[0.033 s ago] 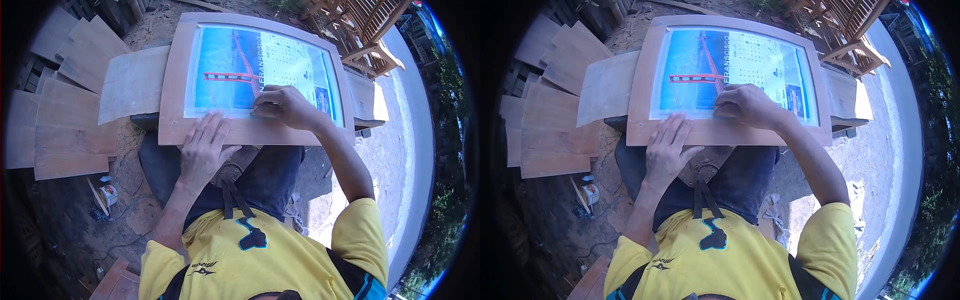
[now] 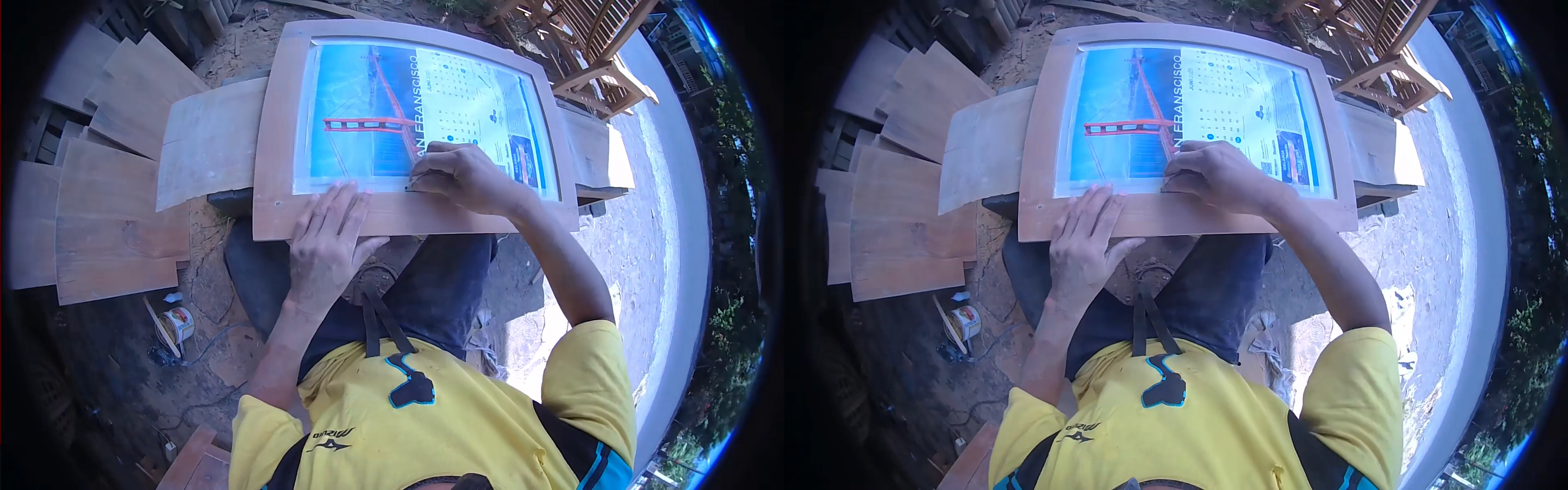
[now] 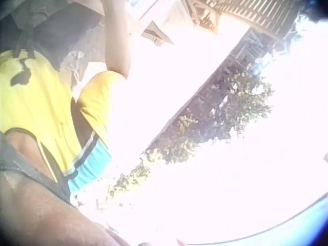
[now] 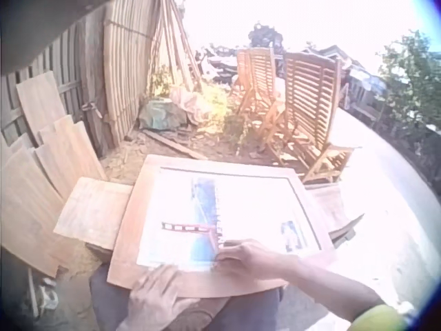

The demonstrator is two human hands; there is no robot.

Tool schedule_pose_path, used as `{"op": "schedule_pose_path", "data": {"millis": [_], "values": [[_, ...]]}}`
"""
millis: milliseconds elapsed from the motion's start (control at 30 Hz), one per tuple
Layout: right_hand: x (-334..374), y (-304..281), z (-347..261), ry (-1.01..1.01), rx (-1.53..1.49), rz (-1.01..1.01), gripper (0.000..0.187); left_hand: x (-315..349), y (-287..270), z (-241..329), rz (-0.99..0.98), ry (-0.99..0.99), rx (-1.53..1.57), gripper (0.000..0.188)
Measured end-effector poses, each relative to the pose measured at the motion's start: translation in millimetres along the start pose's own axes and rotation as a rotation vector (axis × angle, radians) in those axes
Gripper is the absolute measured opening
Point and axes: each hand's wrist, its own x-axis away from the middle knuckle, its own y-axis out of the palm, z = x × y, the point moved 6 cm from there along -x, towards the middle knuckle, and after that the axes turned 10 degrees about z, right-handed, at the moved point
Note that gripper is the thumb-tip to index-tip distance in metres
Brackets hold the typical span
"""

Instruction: The person applies adhesive to the edges of a wooden frame and carefully positions a large calendar within it. They press down along the borders and corners with their fingers and a small wooden block to secure the calendar to the frame.

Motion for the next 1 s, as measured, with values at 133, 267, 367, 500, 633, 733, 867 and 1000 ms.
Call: {"op": "schedule_pose_path", "data": {"millis": [133,267,367,500,633,733,867,1000], "values": [[48.4,-46.6,24.5,0.175,0.214,-0.058,0.011,-4.9,-4.2,-1.4,-0.04,0.006,-0.014,0.07],[103.6,-87.9,19.8,0.402,0.206,0.408,0.012,-7.9,1.4,3.4,-0.049,0.082,-0.003,0.071],[98.4,-25.2,-11.8,0.185,0.305,0.528,0.013,-11.7,-0.1,4.8,-0.061,0.108,0.039,0.07],[95.6,19.6,-39.4,0.011,0.384,0.544,0.039,-9.1,0.2,1.3,-0.074,0.103,0.011,0.07],[177.3,-62.5,29.0,0.316,0.728,0.672,0.014,-9.9,-2.4,2.3,-0.052,0.109,0.002,0.069],[224.3,-83.7,54.1,0.53,0.865,0.777,0.007,-15.5,0.3,11.5,-0.078,0.102,0.024,0.068],[168.3,-25.2,-5.8,0.291,0.68,0.705,0.019,-19.0,15.5,25.4,-0.15,0.11,0.083,0.069],[227.1,-72.2,39.8,0.335,0.787,0.827,0.021,-12.5,8.4,16.8,-0.146,0.148,0.049,0.066]]}}
